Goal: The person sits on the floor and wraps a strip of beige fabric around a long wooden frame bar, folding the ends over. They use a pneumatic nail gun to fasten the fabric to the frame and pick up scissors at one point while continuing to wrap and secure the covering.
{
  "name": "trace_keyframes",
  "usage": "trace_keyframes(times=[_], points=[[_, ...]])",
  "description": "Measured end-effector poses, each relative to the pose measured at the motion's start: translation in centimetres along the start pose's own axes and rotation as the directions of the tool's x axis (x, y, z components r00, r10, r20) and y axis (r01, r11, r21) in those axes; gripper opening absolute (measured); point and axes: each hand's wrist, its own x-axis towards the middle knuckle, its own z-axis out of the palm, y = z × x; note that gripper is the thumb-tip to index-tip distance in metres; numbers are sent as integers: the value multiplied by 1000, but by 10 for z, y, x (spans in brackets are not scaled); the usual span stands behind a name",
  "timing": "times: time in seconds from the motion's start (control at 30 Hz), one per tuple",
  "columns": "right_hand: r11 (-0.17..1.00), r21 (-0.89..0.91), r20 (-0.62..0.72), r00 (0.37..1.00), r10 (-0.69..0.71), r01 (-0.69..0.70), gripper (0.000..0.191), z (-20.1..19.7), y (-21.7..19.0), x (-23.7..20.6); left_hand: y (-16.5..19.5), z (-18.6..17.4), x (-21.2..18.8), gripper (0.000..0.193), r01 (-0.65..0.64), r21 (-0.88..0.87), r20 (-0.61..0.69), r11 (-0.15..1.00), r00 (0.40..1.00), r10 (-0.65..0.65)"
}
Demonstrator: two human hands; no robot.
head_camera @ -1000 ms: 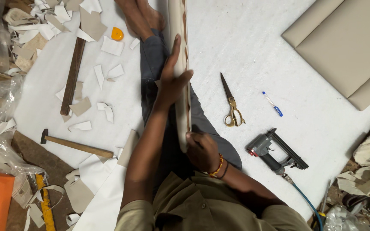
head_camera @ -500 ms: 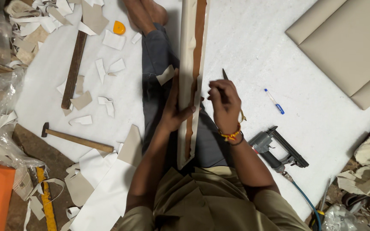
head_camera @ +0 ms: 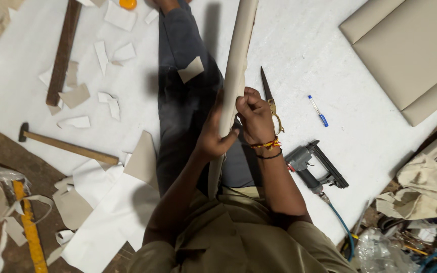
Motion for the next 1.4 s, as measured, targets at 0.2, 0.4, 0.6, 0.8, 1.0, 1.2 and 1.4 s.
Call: trace_keyframes(times=[0.2,0.4,0.6,0.8,1.0,1.2,1.4], points=[[994,103,15,999,29,-30,27,8,1,-8,5,3,-4,92,86,-84,-89,993,992,-93],[992,122,35,999,-21,17,28,3,10,-16,7,10,-18,90,199,-98,-94,975,974,-208],[981,193,-18,999,31,-27,25,-7,21,-17,8,11,-19,81,214,-115,-76,970,972,-223],[999,4,-148,988,51,-51,17,-12,49,-1,2,6,-18,65,76,256,-137,964,990,-41],[983,-182,-143,990,9,-35,24,-6,72,15,-3,8,-26,59,166,447,-176,879,980,-96],[947,-275,-147,981,129,-166,13,-11,63,14,-19,7,-31,62,195,489,-178,850,977,-122],[796,-598,-140,990,5,-88,18,-117,16,-56,-28,-2,-38,62,152,531,-209,834,977,-45]])
